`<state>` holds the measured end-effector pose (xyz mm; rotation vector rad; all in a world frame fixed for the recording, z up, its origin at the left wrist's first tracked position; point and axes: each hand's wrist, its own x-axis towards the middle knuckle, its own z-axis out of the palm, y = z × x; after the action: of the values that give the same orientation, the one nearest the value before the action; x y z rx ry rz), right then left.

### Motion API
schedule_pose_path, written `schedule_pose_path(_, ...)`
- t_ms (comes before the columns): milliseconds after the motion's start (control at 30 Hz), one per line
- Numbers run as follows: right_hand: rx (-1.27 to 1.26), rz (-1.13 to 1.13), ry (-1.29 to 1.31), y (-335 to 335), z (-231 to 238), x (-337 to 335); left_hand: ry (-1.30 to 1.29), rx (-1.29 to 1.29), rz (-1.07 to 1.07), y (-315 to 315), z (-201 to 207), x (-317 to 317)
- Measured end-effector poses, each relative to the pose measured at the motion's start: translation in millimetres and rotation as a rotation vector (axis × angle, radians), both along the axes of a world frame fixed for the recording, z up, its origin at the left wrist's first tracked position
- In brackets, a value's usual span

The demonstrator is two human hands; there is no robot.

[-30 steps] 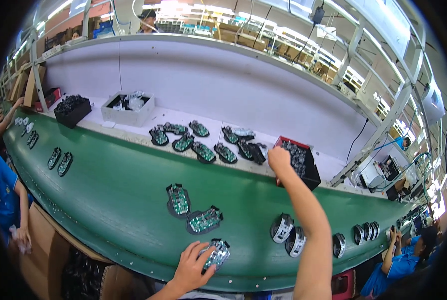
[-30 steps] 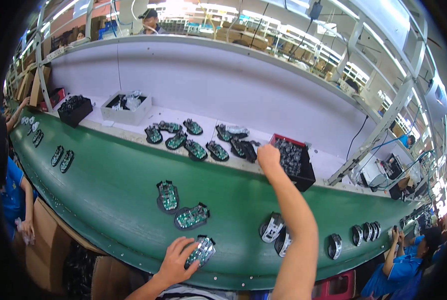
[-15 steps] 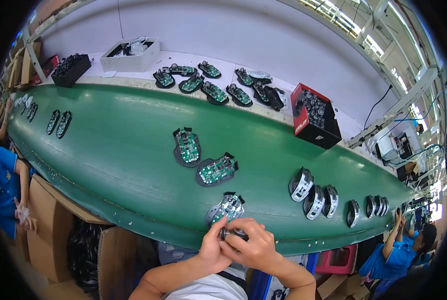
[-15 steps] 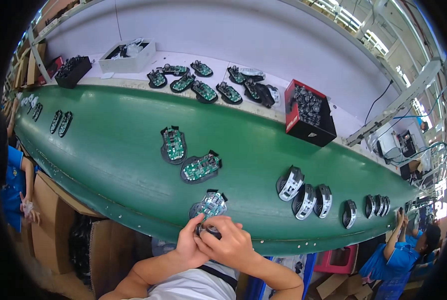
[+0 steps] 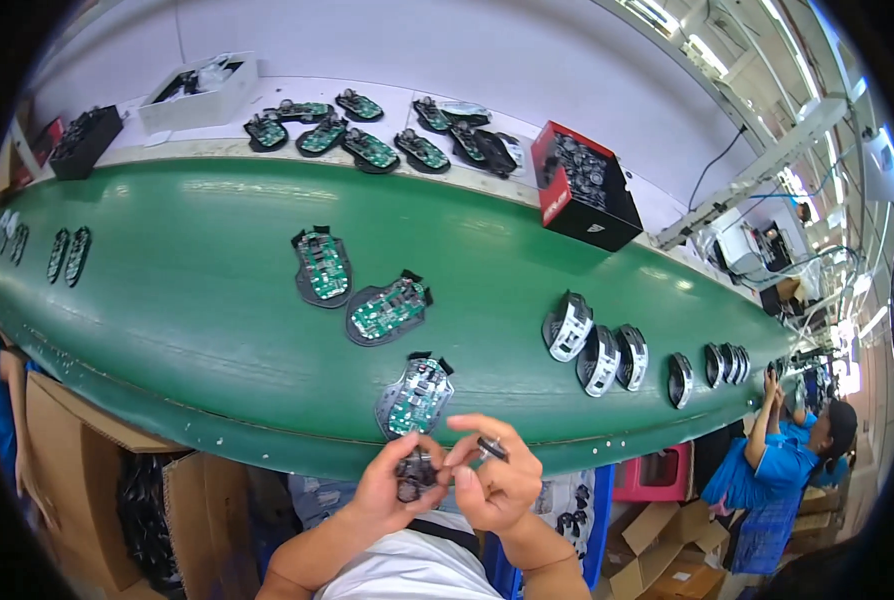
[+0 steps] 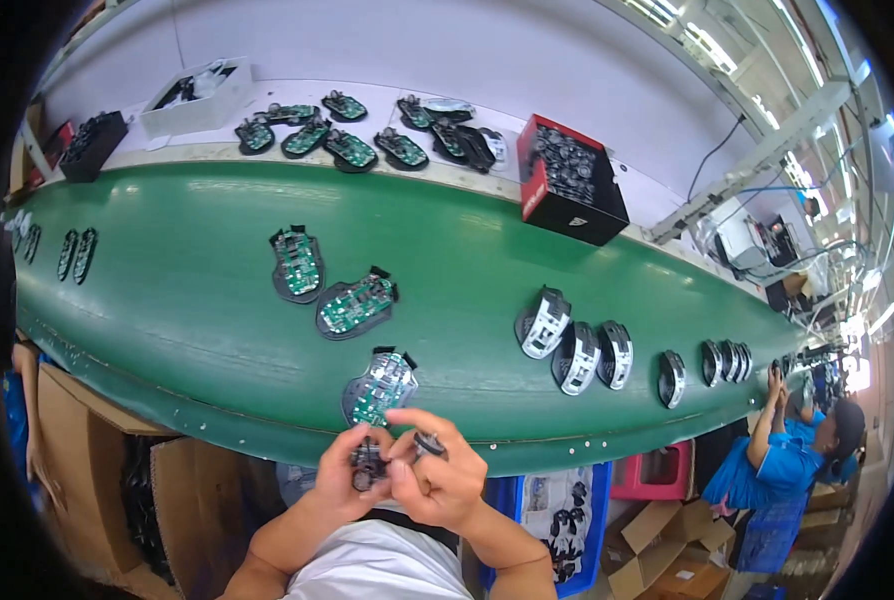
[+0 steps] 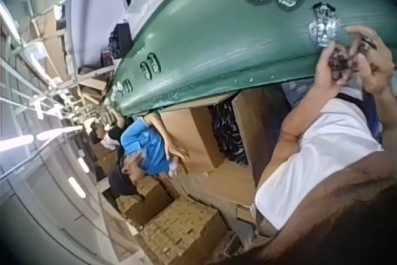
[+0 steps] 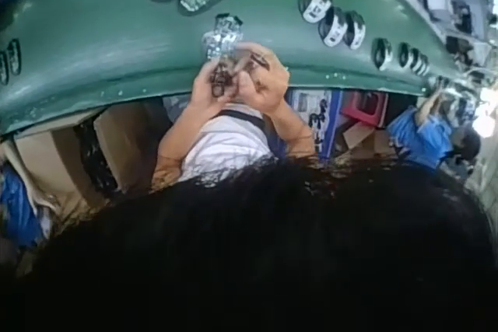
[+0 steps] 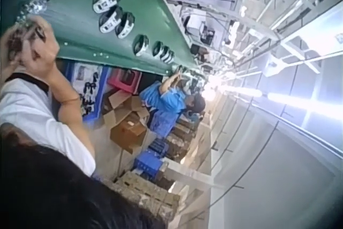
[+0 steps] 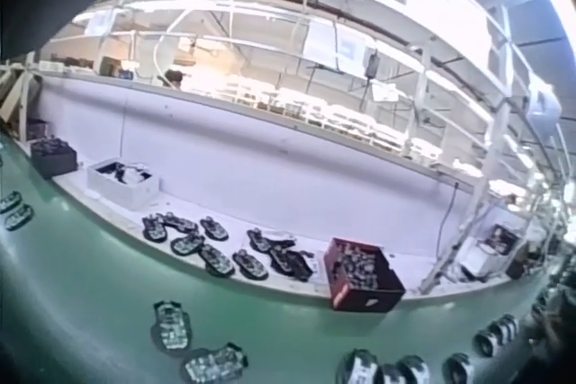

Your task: The person assembles computer mice along a conveyor belt, inserting scroll wheels onto circuit board bases by hand, fitting top shells over the bases, and sliding the assembled mice down the line.

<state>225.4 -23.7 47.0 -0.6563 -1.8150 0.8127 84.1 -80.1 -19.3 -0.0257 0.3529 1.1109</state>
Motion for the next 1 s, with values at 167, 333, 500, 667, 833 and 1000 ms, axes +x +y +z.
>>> schedule_pose_path(167, -0.014, -0.246, 0.036, 3, -16, 7, 0.176, 0.262, 0.051, 3, -3, -24)
schedule_pose_path(333, -0.039, -0.25, -0.094, 12, -27, 16, 0.343, 0.223, 0.129, 12, 12, -44)
schedule_pose_path(500, -0.134, -0.255, -0.047, 10, -36, 6, 0.24, 0.307, 0.146, 14, -3, -46)
schedule_pose_path(667, -0.334, -0.076, 0.114, 6, -37, -4, 0.704, 0.341, 0.083, 16, 14, -41)
schedule_pose_path(833, -0.104, 0.085, -0.25, 11, -27, -3, 0.719, 0.308, 0.011, 24, 15, -40)
schedule_pose_path(1000, 0.018, 0.297, -0.442, 15, -12, -2, 0.66, 0.387, 0.016, 20, 12, -38)
